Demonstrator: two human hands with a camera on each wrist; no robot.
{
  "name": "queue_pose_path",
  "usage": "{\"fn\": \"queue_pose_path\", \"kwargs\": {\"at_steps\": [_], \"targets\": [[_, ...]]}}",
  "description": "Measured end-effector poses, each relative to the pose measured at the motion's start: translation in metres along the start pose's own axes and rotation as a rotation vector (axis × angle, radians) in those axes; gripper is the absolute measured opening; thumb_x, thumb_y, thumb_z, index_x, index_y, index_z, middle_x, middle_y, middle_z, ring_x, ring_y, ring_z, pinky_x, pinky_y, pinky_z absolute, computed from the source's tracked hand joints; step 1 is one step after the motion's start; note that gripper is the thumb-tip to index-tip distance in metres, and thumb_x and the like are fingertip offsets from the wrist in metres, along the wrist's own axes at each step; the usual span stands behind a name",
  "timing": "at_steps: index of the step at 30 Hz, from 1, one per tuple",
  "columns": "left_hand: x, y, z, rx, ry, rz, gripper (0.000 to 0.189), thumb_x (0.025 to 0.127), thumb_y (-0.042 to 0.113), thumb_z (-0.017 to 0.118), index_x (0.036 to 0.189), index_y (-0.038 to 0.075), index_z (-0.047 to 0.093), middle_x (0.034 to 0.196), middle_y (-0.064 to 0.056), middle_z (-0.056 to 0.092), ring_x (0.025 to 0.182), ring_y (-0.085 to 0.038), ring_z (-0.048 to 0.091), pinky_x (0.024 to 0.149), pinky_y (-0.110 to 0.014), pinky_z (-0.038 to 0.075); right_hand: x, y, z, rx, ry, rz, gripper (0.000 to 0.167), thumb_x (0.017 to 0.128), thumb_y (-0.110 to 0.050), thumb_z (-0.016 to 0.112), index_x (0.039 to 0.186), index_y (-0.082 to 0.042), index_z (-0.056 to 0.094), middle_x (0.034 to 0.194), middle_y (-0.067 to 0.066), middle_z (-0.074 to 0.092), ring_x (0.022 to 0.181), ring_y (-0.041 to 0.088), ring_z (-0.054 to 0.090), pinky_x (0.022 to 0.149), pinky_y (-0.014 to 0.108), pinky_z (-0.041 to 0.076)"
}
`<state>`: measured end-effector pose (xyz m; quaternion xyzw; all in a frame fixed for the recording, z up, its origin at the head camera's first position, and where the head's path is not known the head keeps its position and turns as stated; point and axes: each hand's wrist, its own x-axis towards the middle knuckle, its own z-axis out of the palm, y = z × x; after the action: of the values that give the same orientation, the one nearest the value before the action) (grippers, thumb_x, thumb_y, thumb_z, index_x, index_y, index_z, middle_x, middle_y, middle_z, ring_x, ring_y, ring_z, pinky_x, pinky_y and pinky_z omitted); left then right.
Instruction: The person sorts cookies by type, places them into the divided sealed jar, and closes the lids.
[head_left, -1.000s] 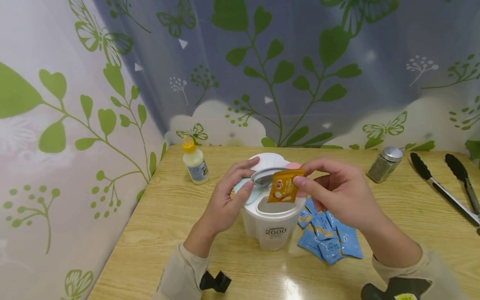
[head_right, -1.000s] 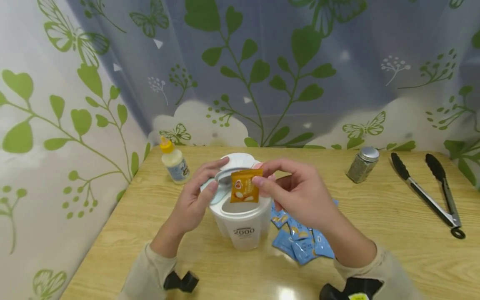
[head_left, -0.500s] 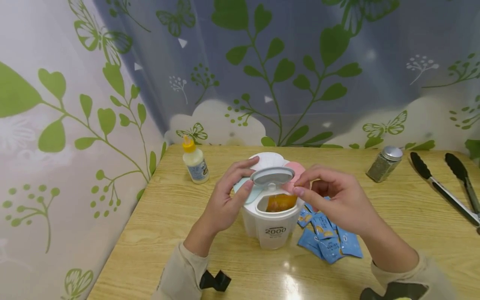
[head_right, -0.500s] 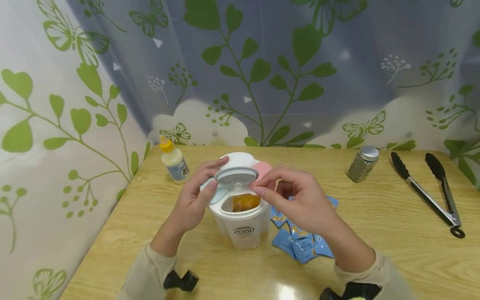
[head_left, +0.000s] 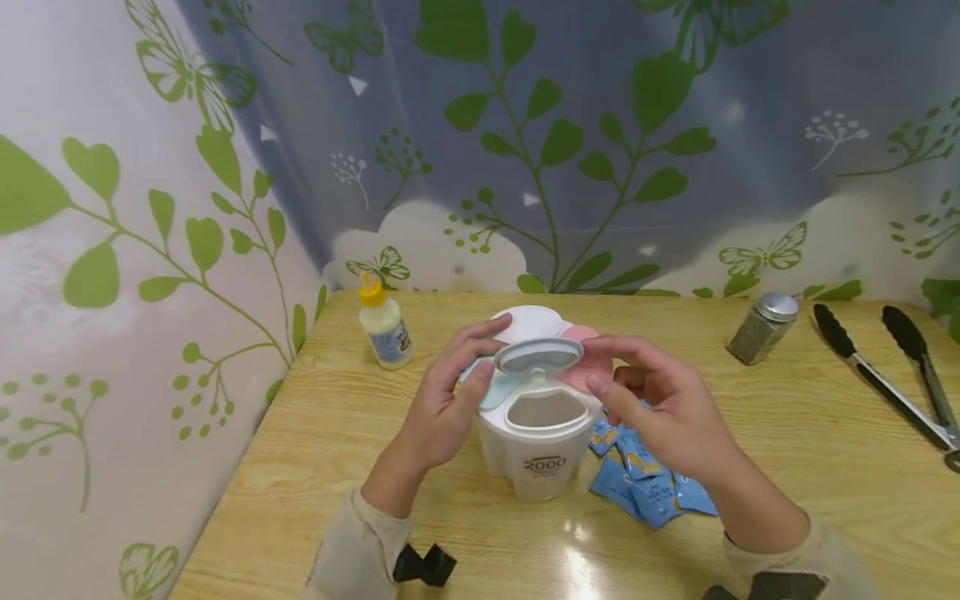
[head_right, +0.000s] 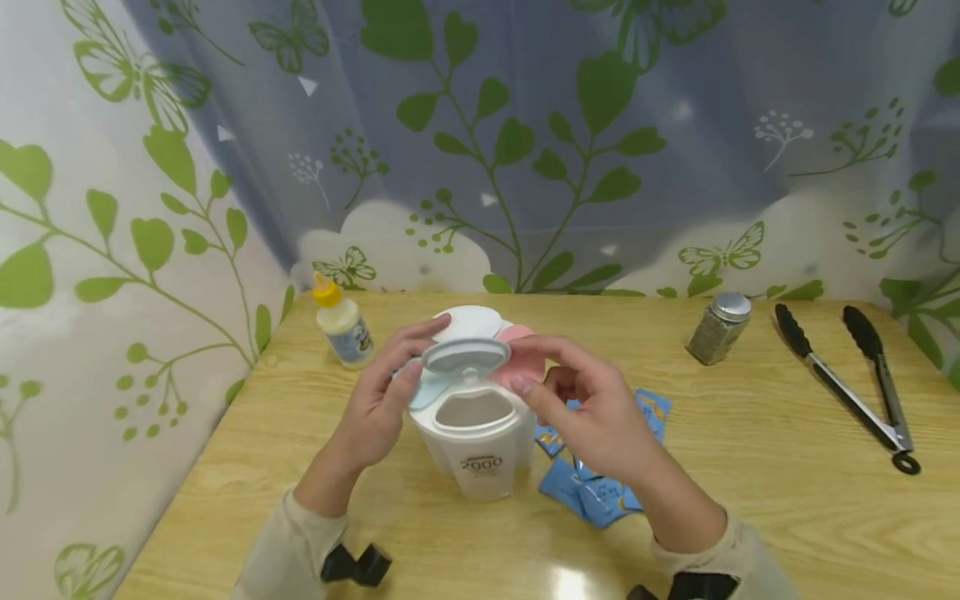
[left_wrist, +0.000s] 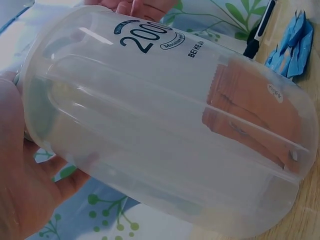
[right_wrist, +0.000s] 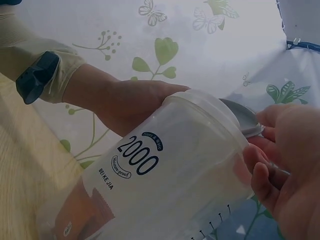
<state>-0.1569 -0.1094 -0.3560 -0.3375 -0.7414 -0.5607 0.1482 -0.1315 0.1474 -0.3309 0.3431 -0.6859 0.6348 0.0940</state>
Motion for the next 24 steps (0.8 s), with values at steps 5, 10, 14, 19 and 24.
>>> {"fn": "queue_pose_path", "kwargs": {"at_steps": [5, 10, 14, 19, 24], "targets": [[-0.0006, 0.0011, -0.0004, 0.016, -0.006, -0.015, 0.032, 0.105, 0.027, 0.043, 0.118, 0.008, 0.066, 0.149, -0.006, 0.051, 0.144, -0.021, 0.042, 0.120, -0.048, 0.032, 0.0012, 0.0043, -0.0006, 0.021, -0.026, -0.039, 0.025, 0.095, 0.012, 0.053, 0.112, 0.001, 0.068, 0.125, 0.007, 0.062, 0.061, 0.011, 0.053, 0.048, 0.025, 0.047], [-0.0018, 0.0016, 0.0005, 0.016, -0.020, -0.031, 0.037, 0.095, 0.037, 0.062, 0.118, 0.010, 0.065, 0.150, -0.004, 0.050, 0.144, -0.022, 0.042, 0.120, -0.051, 0.031, 0.0001, 0.0048, -0.0018, -0.093, -0.032, 0.097, 0.041, 0.095, 0.005, 0.059, 0.135, -0.003, 0.057, 0.150, 0.010, 0.044, 0.082, 0.010, 0.065, 0.063, 0.023, 0.054], [-0.0021, 0.0008, 0.0004, 0.028, -0.027, -0.035, 0.048, 0.090, 0.049, 0.065, 0.118, 0.011, 0.065, 0.151, -0.003, 0.049, 0.145, -0.022, 0.041, 0.119, -0.053, 0.031, 0.0012, 0.0068, -0.0032, -0.165, -0.093, 0.236, 0.060, 0.095, -0.005, 0.064, 0.149, -0.018, 0.043, 0.151, 0.006, 0.042, 0.090, 0.017, 0.069, 0.068, 0.026, 0.056], [-0.0019, -0.0001, 0.0003, 0.026, -0.032, -0.023, 0.055, 0.088, 0.056, 0.065, 0.119, 0.010, 0.064, 0.151, -0.004, 0.049, 0.144, -0.023, 0.042, 0.117, -0.054, 0.034, 0.0010, 0.0094, -0.0046, -0.170, -0.172, 0.280, 0.070, 0.094, -0.010, 0.067, 0.153, -0.022, 0.032, 0.143, 0.010, 0.045, 0.081, 0.017, 0.068, 0.061, 0.028, 0.053], [-0.0015, 0.0005, -0.0002, 0.023, -0.035, -0.006, 0.057, 0.086, 0.057, 0.067, 0.119, 0.010, 0.064, 0.151, -0.006, 0.049, 0.143, -0.024, 0.043, 0.116, -0.054, 0.036, -0.0002, 0.0108, -0.0052, -0.144, -0.209, 0.282, 0.074, 0.094, -0.010, 0.067, 0.154, -0.022, 0.026, 0.141, 0.010, 0.044, 0.080, 0.017, 0.066, 0.060, 0.028, 0.052]]}}
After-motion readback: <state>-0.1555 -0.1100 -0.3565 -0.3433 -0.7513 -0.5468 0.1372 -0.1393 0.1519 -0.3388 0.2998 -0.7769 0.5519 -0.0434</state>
